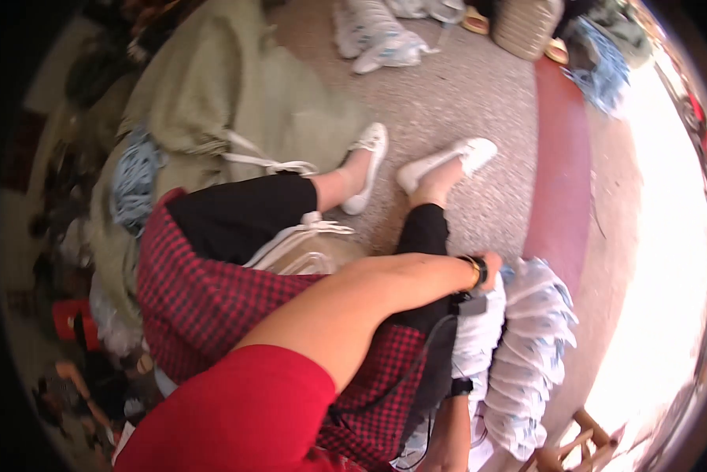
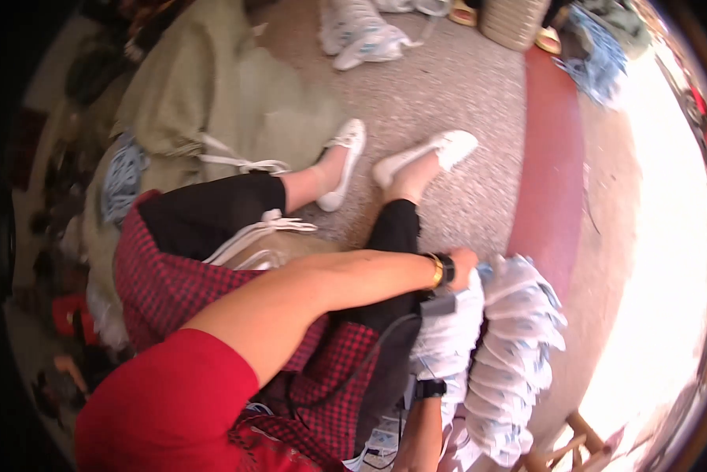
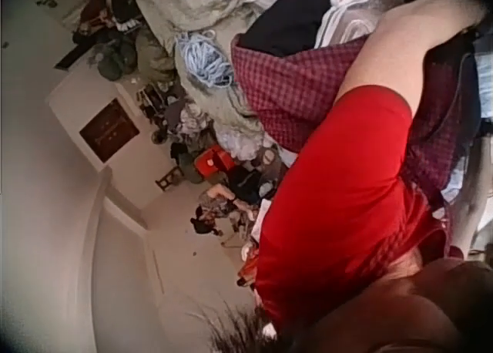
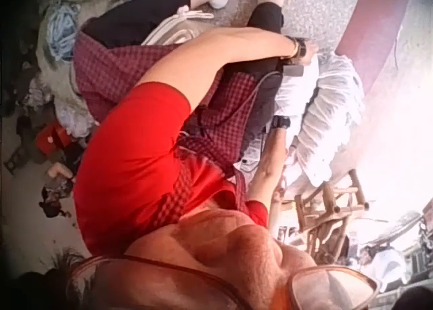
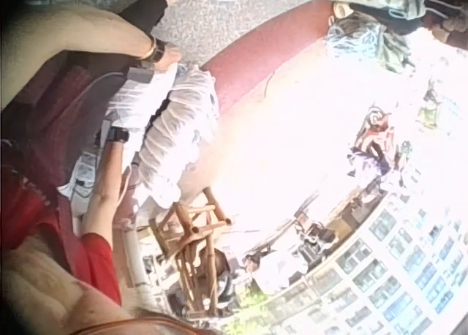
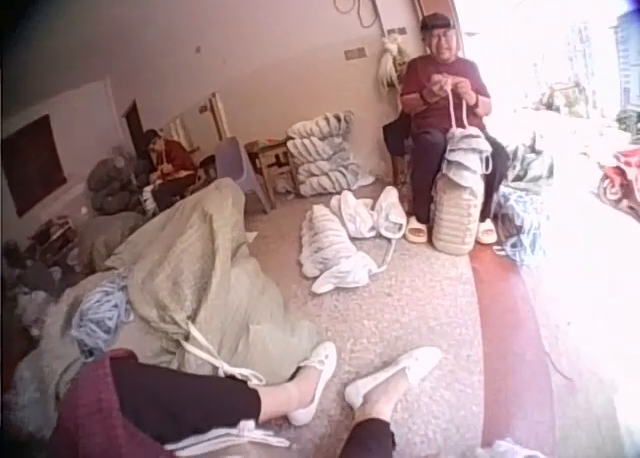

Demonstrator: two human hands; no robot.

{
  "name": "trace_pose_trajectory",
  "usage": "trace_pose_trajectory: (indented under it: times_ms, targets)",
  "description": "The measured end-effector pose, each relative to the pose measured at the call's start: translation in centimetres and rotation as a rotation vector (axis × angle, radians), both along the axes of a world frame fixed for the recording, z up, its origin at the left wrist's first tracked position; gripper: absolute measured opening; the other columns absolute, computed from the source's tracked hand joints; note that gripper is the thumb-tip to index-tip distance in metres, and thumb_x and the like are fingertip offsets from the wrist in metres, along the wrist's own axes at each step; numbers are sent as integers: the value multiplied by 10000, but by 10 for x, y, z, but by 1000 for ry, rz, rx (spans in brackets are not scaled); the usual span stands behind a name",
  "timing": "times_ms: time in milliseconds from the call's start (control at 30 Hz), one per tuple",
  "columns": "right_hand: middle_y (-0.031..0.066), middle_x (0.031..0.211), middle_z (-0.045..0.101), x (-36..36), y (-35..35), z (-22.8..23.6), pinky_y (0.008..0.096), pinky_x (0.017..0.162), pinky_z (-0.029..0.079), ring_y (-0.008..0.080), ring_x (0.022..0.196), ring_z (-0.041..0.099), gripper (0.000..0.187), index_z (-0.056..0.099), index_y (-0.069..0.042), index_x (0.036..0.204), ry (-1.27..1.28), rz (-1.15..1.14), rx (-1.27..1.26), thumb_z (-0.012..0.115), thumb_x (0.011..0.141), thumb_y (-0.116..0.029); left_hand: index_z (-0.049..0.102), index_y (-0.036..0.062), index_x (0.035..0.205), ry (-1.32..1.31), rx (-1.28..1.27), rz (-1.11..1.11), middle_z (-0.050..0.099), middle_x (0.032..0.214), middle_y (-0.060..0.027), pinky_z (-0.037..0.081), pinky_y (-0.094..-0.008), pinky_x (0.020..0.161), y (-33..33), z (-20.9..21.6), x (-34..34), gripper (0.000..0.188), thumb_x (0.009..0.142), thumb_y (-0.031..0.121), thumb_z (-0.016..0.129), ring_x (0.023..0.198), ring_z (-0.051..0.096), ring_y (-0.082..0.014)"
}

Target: Insert laces into the eyelets of shoe uppers.

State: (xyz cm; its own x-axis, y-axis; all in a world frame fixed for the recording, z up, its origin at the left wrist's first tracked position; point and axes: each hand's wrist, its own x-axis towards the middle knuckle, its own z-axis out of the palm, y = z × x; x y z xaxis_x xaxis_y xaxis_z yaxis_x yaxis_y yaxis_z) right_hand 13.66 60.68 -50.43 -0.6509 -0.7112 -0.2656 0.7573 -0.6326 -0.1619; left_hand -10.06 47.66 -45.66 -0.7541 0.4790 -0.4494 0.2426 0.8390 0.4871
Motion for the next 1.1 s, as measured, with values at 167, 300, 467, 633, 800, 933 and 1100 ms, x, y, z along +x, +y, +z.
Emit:
trace_pose_trajectory:
  times_ms: [167, 300, 467, 633, 800, 933, 1100]
  targets:
    - [110, 1245, 548, -31, -53, -11, 400, 923, 493, 262, 1115, 565, 446, 430, -69, 1332, -22, -612, 416, 397, 1015, -380, 687, 13, 800, 194, -14, 253, 674, 876, -237, 549, -447, 761, -40, 47, -25, 85, 763, 55, 624, 858, 673, -378]
    - [111, 1236, 553, -6, -30, -4, 397, 916, 498, 259, 1106, 570, 440, 435, -68, 1326, 2, -807, 463, 399, 1015, -377, 713, -21, 833, 103, 282, 348, 690, 786, -214, 543, -362, 709, -29, 88, -41, 149, 757, 95, 659, 766, 687, -327]
    - [111, 1224, 558, 24, -31, -4, 394, 907, 504, 255, 1096, 576, 432, 440, -66, 1318, 44, -868, 439, 402, 1015, -372, 647, -28, 957, -367, 706, 605, 694, 832, -90, 513, -251, 628, -28, 114, -53, 199, 848, 135, 611, 738, 662, -144]
    - [112, 1212, 563, 46, -52, -5, 391, 899, 509, 252, 1085, 582, 424, 446, -65, 1310, 46, -875, 378, 404, 1015, -367, 624, 24, 970, -378, 588, 324, 688, 853, -48, 484, -247, 620, -24, 138, -48, 177, 879, 176, 611, 717, 638, -100]
    - [103, 1142, 574, -61, -42, -6, 361, 836, 528, 225, 1007, 600, 362, 465, -58, 1259, -124, -936, 353, 431, 1012, -320, 610, 58, 884, -646, 340, -509, 665, 840, -6, 460, -219, 594, 24, 164, 18, 138, 898, 194, 628, 760, 621, -71]
    - [72, 958, 609, -67, -49, -2, 292, 693, 511, 175, 817, 603, 275, 540, -22, 1149, -40, -973, 533, 466, 997, -239, 617, 62, 884, -684, 287, -488, 642, 804, 9, 477, -229, 625, 19, 136, 33, 171, 892, 228, 656, 764, 614, -65]
    - [59, 881, 633, -53, -42, -28, 281, 642, 499, 167, 756, 606, 210, 610, 6, 1025, -220, -768, 621, 473, 964, -140, 618, 96, 914, -952, 82, -581, 683, 882, 7, 467, -201, 641, 17, 110, 28, 117, 914, 212, 606, 781, 619, -65]
